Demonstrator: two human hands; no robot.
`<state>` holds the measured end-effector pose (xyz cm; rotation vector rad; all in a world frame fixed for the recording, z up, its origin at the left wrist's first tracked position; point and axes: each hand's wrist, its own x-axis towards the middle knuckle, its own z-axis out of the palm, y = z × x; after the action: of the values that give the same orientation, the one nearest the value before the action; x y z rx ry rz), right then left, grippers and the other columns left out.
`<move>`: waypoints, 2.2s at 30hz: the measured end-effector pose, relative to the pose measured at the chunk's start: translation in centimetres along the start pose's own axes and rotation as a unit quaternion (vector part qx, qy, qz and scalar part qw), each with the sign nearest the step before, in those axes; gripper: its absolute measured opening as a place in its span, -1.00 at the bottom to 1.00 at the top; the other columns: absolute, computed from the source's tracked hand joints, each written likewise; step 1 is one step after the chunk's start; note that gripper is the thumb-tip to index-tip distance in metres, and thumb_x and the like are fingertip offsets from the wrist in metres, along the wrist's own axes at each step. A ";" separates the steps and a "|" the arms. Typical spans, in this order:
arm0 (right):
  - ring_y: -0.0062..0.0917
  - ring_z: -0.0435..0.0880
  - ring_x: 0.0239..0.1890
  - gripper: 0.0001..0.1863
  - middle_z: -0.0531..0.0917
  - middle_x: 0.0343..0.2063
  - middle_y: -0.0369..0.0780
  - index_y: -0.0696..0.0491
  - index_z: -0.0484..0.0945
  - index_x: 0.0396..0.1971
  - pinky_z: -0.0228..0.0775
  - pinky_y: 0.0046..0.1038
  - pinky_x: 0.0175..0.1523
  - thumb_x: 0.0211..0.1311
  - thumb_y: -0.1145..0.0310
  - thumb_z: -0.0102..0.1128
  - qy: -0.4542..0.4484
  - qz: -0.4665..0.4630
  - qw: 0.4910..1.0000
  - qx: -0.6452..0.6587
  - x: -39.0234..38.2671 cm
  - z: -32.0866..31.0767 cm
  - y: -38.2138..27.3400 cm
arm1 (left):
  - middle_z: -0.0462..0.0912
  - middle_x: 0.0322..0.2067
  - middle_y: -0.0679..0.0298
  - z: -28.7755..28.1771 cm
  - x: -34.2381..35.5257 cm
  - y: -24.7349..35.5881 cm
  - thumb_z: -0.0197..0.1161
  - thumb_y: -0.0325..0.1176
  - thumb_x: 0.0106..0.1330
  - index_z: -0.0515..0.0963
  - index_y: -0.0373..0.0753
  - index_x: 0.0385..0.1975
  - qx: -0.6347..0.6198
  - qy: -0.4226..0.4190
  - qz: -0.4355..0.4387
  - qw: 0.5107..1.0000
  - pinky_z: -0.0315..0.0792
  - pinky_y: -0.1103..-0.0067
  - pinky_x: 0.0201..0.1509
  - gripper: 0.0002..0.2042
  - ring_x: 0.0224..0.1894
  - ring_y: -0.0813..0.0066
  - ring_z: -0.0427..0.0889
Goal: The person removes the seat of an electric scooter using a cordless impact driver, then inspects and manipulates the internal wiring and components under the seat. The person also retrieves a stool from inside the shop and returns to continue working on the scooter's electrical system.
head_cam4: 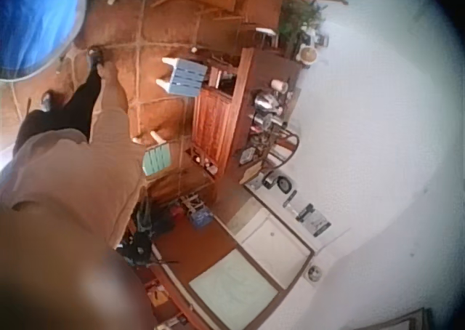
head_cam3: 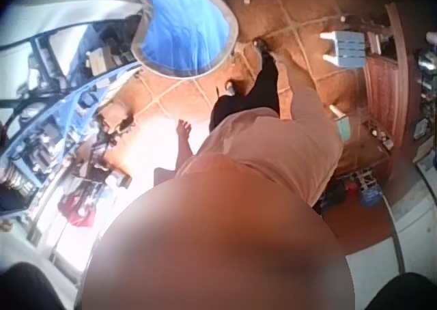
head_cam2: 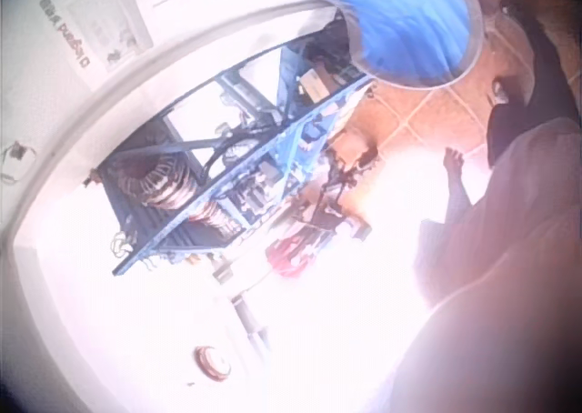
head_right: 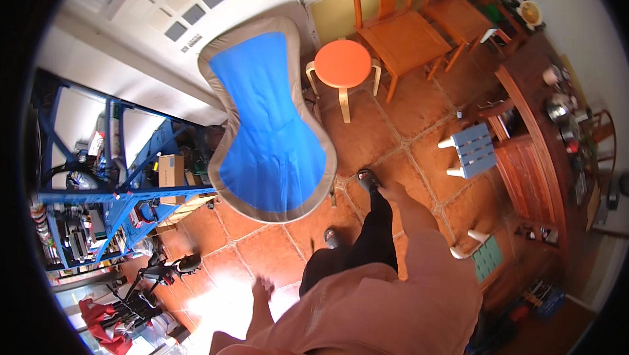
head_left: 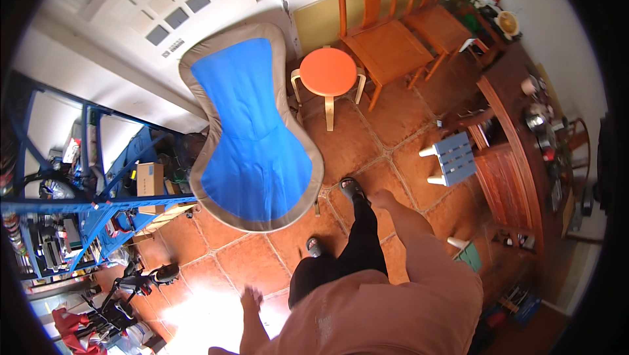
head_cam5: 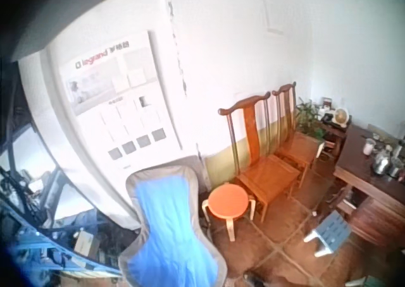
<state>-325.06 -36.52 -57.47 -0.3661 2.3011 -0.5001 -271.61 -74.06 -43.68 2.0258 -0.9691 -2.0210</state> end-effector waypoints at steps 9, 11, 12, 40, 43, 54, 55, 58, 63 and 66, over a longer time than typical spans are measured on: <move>-0.39 0.56 -0.17 -0.35 0.56 -0.08 -0.13 0.07 0.38 0.13 0.41 -0.36 -0.23 0.03 0.24 0.46 0.218 0.049 0.910 0.350 40.5 -5.5 -15.9 | 0.42 -0.57 0.24 19.0 -5.9 -8.4 0.08 -0.13 0.39 0.44 -0.15 -0.47 0.039 0.124 -0.197 0.972 0.41 0.44 -0.56 -0.74 -0.57 0.38 0.47; -0.61 0.38 -0.64 -0.60 0.50 -0.45 -0.31 0.01 0.43 -0.15 0.11 -0.48 -0.65 0.04 0.39 0.43 0.157 0.081 0.835 0.521 43.2 -6.3 -17.5 | 0.42 -0.57 0.24 21.2 -3.9 -6.2 0.09 -0.14 0.38 0.44 -0.16 -0.47 0.056 0.122 -0.180 0.974 0.40 0.44 -0.57 -0.75 -0.58 0.38 0.47; -0.72 0.17 -0.79 -0.69 0.39 -0.61 -0.40 -0.02 0.41 -0.30 -0.15 -0.53 -0.76 0.05 0.46 0.41 0.080 0.133 0.781 0.605 43.9 -6.7 -18.1 | 0.42 -0.58 0.25 21.7 -3.6 -5.5 0.09 -0.15 0.38 0.44 -0.16 -0.47 0.060 0.127 -0.175 0.975 0.39 0.44 -0.57 -0.75 -0.59 0.38 0.47; -0.28 0.35 0.07 -0.62 0.43 -0.08 -0.27 -0.11 0.48 -0.09 0.21 0.39 0.08 0.03 0.18 0.20 0.058 0.076 0.864 0.494 2.1 -4.8 -1.3 | 0.37 -0.66 0.29 5.9 -35.4 -54.5 0.14 -0.28 0.30 0.42 -0.16 -0.49 -0.455 0.155 -0.201 0.853 0.25 0.44 -0.71 -0.84 -0.72 0.37 0.39; -0.28 0.35 0.06 -0.63 0.43 -0.09 -0.27 -0.11 0.48 -0.11 0.21 0.40 0.07 0.02 0.19 0.20 0.038 0.077 0.900 0.427 -5.0 -3.5 -4.2 | 0.36 -0.65 0.32 0.3 -34.4 -56.9 0.12 -0.30 0.29 0.38 -0.15 -0.50 -0.480 0.219 -0.148 0.836 0.22 0.50 -0.73 -0.85 -0.74 0.44 0.36; -0.28 0.37 0.03 -0.68 0.42 -0.14 -0.28 -0.11 0.48 -0.18 0.24 0.41 0.03 0.02 0.19 0.19 -0.060 -0.001 0.972 0.225 -25.1 16.7 -24.6 | 0.61 -0.40 0.31 -30.7 -23.6 -45.6 0.21 -0.17 0.28 0.57 -0.31 -0.11 -0.364 0.334 0.095 0.864 0.45 0.59 -0.40 -0.66 -0.45 0.58 0.55; -0.28 0.37 0.02 -0.68 0.42 -0.14 -0.29 -0.11 0.48 -0.19 0.24 0.42 0.03 0.01 0.19 0.19 -0.067 -0.007 0.975 0.210 -26.6 19.0 -26.6 | 0.61 -0.38 0.31 -32.9 -23.6 -46.0 0.22 -0.15 0.29 0.56 -0.31 -0.12 -0.355 0.341 0.100 0.865 0.45 0.56 -0.41 -0.65 -0.45 0.56 0.56; -0.28 0.38 0.01 -0.70 0.42 -0.16 -0.29 -0.12 0.47 -0.20 0.25 0.42 0.02 0.01 0.19 0.19 -0.094 -0.018 0.979 0.177 -32.3 26.6 -32.4 | 0.51 -0.55 0.38 -39.5 -25.4 -49.9 0.20 -0.19 0.31 0.55 -0.26 -0.26 -0.432 0.344 0.048 0.832 0.32 0.63 -0.60 -0.76 -0.59 0.60 0.46; -0.28 0.38 0.00 -0.72 0.42 -0.18 -0.29 -0.12 0.47 -0.23 0.26 0.43 0.01 0.01 0.19 0.19 -0.132 -0.039 0.978 0.157 -41.9 41.2 -38.0 | 0.22 -0.76 0.45 -47.7 -27.9 -61.9 0.10 -0.25 0.37 0.30 -0.09 -0.60 -0.628 0.299 0.014 0.719 0.03 0.60 -0.77 -0.72 -0.81 0.60 0.19; -0.28 0.39 -0.01 -0.73 0.42 -0.19 -0.30 -0.12 0.47 -0.25 0.27 0.44 0.00 0.01 0.20 0.18 -0.151 -0.057 0.975 0.151 -47.7 51.5 -41.5 | 0.30 -0.77 0.29 -50.8 -28.2 -67.4 0.03 -0.30 0.30 0.30 -0.15 -0.64 -0.612 0.323 -0.145 0.707 0.04 0.47 -0.82 -0.75 -0.85 0.43 0.22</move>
<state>-250.66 -66.65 -43.06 -0.3956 1.8848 -0.7832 -198.01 -24.22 -48.64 1.7199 0.7368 -1.1346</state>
